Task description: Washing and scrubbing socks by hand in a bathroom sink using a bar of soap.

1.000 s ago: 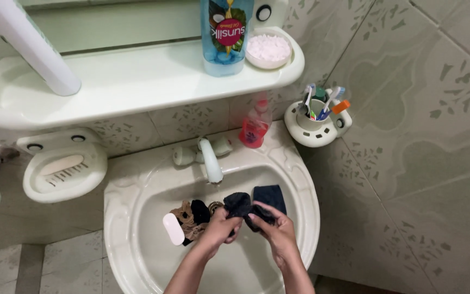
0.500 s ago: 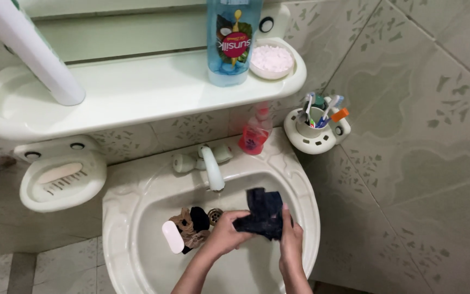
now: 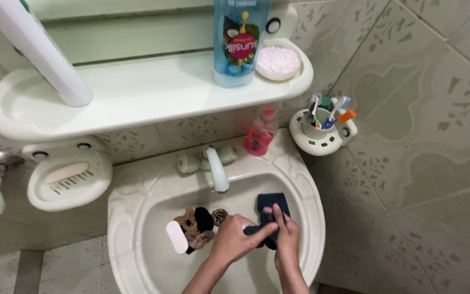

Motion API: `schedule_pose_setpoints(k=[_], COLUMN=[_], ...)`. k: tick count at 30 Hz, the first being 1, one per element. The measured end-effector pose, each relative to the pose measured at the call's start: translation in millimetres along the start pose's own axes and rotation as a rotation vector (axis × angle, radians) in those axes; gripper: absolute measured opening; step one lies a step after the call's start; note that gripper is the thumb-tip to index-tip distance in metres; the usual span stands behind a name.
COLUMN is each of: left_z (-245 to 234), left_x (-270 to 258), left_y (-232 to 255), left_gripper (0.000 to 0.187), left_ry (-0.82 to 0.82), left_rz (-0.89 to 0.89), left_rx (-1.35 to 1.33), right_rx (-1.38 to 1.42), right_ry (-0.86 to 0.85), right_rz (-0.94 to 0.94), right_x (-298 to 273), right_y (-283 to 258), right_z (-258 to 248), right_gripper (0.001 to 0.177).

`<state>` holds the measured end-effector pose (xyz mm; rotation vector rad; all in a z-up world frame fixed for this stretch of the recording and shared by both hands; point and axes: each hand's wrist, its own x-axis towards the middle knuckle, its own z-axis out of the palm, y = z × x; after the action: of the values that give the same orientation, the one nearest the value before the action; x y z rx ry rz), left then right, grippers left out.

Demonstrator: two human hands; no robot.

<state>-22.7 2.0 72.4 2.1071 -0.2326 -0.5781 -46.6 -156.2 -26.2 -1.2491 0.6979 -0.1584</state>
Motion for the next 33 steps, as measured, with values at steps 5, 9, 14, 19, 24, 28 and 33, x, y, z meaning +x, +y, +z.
schedule_pose_setpoints(k=[5, 9, 14, 19, 24, 28, 33], left_z=[33.5, 21.6, 15.8, 22.7, 41.0, 27.1, 15.9], left_x=[26.3, 29.9, 23.5, 16.7, 31.9, 27.8, 31.3], left_y=[-44.4, -41.9, -39.1, -37.5, -82.5, -82.3, -91.9], left_gripper=[0.045, 0.016, 0.019, 0.035, 0.023, 0.025, 0.046], left_ry=[0.296, 0.300, 0.370, 0.475, 0.473, 0.389, 0.005], left_rz=[0.278, 0.572, 0.187, 0.311, 0.107, 0.199, 0.200], left_rx=[-0.012, -0.497, -0.650, -0.550, -0.448, -0.583, -0.566], right_rx=[-0.115, 0.013, 0.185, 0.089, -0.005, -0.181, -0.304], right_ry=[-0.022, -0.176, -0.348, -0.417, -0.391, -0.478, -0.585], right_rz=[0.030, 0.086, 0.266, 0.272, 0.355, 0.406, 0.182], right_x=[14.8, -24.4, -23.0, -11.7, -45.5, -54.5, -21.9], right_y=[33.3, -18.4, -13.9, 34.2, -9.9, -30.1, 17.9], right_z=[-18.2, 10.8, 10.0, 8.0, 36.1, 38.3, 8.0], right_gripper=[0.054, 0.036, 0.038, 0.047, 0.065, 0.064, 0.039])
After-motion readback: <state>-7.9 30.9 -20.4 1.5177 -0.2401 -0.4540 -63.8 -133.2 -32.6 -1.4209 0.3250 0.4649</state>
